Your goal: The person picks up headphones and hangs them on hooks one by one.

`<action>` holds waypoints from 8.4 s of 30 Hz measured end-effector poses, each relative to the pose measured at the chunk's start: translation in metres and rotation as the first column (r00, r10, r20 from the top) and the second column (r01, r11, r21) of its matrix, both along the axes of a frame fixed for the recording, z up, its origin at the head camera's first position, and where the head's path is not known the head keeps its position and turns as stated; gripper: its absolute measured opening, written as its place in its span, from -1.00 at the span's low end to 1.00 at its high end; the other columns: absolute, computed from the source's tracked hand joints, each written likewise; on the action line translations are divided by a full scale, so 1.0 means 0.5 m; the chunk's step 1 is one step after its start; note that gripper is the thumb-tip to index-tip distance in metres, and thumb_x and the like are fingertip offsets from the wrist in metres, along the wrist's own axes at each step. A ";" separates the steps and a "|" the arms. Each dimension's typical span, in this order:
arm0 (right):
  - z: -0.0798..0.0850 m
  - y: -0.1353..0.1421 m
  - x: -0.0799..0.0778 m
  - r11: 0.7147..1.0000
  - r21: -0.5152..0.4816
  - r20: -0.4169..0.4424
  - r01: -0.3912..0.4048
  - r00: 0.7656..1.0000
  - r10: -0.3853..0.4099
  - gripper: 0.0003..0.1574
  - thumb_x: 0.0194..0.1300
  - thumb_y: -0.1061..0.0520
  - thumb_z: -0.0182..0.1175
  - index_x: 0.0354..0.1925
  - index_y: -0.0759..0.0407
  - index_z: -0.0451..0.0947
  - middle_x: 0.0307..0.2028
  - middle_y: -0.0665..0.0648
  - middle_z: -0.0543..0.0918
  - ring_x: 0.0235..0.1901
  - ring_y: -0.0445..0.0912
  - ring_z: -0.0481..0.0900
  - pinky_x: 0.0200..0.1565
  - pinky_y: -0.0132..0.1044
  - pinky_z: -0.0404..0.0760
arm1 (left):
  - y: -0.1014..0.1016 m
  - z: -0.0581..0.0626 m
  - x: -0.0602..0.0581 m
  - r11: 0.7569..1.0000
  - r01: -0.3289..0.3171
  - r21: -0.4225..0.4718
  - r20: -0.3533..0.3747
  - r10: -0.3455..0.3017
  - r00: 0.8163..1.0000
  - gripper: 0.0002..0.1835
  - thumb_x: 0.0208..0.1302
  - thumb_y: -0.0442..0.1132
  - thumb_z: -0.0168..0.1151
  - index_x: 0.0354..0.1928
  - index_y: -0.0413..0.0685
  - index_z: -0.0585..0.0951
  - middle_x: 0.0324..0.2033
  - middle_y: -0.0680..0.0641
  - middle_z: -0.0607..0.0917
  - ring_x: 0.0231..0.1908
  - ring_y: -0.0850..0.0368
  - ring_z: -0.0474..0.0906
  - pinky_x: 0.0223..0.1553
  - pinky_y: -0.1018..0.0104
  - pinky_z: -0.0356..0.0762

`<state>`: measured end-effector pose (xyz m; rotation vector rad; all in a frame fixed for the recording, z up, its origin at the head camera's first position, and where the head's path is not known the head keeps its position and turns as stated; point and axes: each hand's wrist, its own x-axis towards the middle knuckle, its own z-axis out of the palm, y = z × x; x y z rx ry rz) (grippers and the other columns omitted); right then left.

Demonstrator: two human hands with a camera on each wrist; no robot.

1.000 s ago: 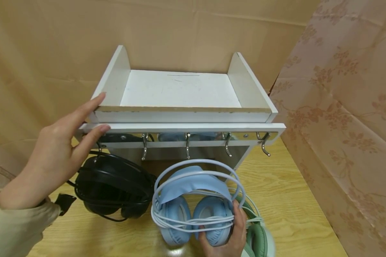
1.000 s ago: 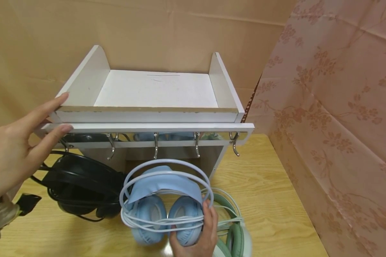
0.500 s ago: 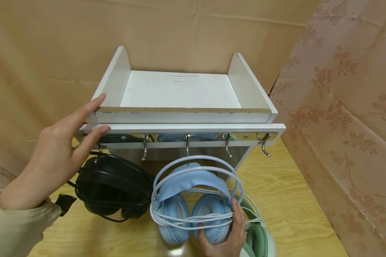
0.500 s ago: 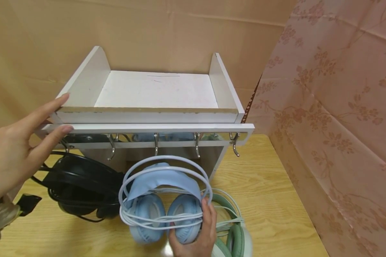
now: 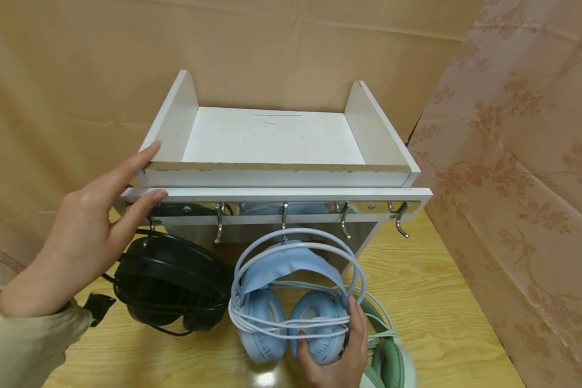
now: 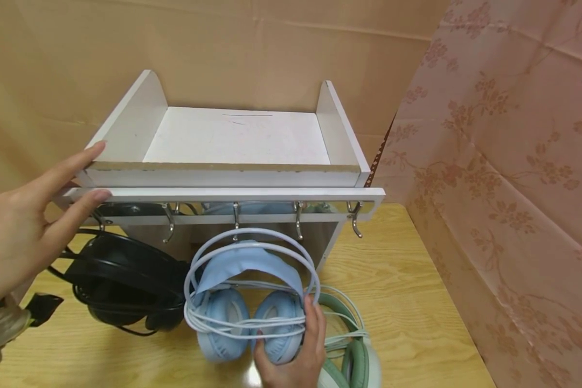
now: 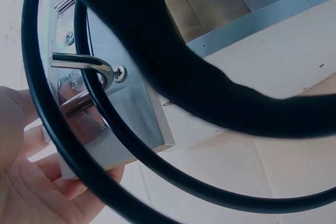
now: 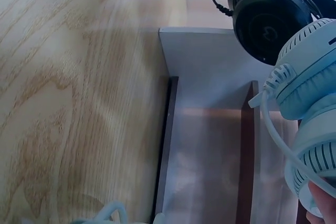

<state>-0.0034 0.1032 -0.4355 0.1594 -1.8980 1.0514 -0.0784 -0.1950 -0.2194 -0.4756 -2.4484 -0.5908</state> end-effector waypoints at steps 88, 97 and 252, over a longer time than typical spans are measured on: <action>-0.009 0.000 -0.055 0.986 0.129 0.242 -0.107 0.968 0.073 0.21 -0.18 0.26 0.41 0.36 0.35 -0.03 0.20 0.29 0.31 -0.06 -0.21 0.43 -0.24 -0.55 0.53 | 0.005 -0.001 -0.005 0.999 -0.001 0.043 0.025 0.000 1.000 -0.23 0.16 -0.30 0.27 0.37 0.36 0.21 0.16 -0.24 0.50 -0.05 -0.20 0.53 -0.12 0.06 0.38; -0.011 0.000 -0.053 0.987 0.133 0.236 -0.089 0.970 0.056 0.19 -0.16 0.24 0.40 0.36 0.36 -0.02 0.22 0.31 0.30 -0.01 -0.13 0.44 -0.19 -0.58 0.53 | 0.005 0.000 -0.005 0.999 0.003 0.044 0.029 -0.005 1.000 -0.22 0.15 -0.32 0.27 0.37 0.35 0.20 0.17 -0.24 0.49 -0.03 -0.22 0.52 -0.14 -0.05 0.39; 0.024 0.228 0.058 0.969 0.125 0.877 -0.213 0.480 -0.008 -0.32 0.27 -0.13 0.13 0.24 0.17 0.31 0.28 0.45 0.20 0.30 0.41 -0.03 0.10 0.34 0.04 | 0.006 -0.002 -0.005 1.000 0.001 0.022 -0.010 0.000 1.000 -0.25 0.17 -0.32 0.26 0.37 0.26 0.22 0.07 -0.27 0.55 -0.53 0.13 0.27 -0.30 0.51 0.09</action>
